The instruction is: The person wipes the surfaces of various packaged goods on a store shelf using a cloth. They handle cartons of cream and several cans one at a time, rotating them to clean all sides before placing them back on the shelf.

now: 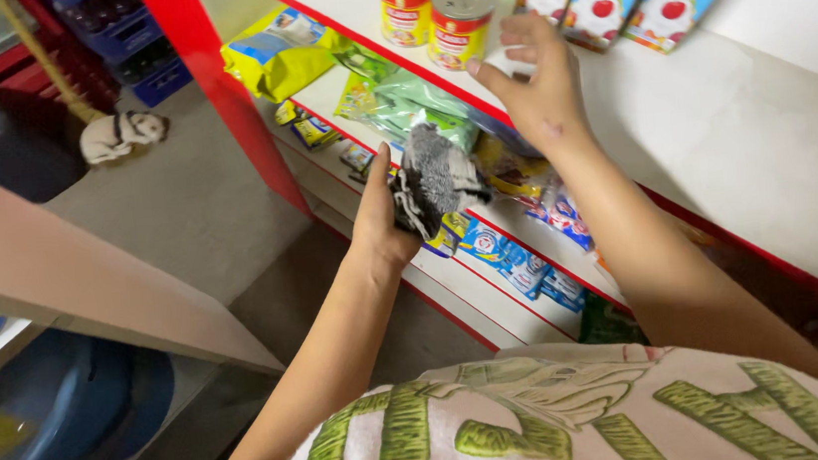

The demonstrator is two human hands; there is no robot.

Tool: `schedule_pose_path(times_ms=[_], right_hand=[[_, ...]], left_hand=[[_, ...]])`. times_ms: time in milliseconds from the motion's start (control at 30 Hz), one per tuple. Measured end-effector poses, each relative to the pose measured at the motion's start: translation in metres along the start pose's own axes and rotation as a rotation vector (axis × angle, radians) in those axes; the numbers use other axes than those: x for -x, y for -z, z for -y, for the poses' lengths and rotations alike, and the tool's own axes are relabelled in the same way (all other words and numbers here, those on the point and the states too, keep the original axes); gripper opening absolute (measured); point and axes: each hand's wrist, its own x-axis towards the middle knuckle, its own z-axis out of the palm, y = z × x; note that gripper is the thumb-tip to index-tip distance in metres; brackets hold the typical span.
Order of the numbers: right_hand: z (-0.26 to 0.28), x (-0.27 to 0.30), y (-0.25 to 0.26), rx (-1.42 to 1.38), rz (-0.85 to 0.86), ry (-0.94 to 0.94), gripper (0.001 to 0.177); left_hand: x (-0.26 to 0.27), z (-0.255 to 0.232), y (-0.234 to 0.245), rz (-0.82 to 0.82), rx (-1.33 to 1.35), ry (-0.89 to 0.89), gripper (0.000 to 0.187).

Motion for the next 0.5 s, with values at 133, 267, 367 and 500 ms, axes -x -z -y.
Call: schedule_pose_path(times_ms=[133, 267, 367, 500], right_hand=[[0.032, 0.042, 0.029, -0.122, 0.111, -0.045, 0.034], [0.054, 0.073, 0.056, -0.202, 0.184, -0.192, 0.034], [0.061, 0.091, 0.077, -0.212, 0.049, -0.228, 0.027], [0.064, 0.115, 0.120, -0.235, -0.177, -0.218, 0.023]], left_hand=[[0.012, 0.012, -0.014, 0.122, -0.011, 0.037, 0.033], [0.017, 0.030, -0.038, 0.183, -0.112, 0.102, 0.025], [0.013, 0.046, -0.050, 0.218, -0.181, 0.114, 0.017], [0.007, 0.073, -0.068, 0.323, -0.210, 0.261, 0.018]])
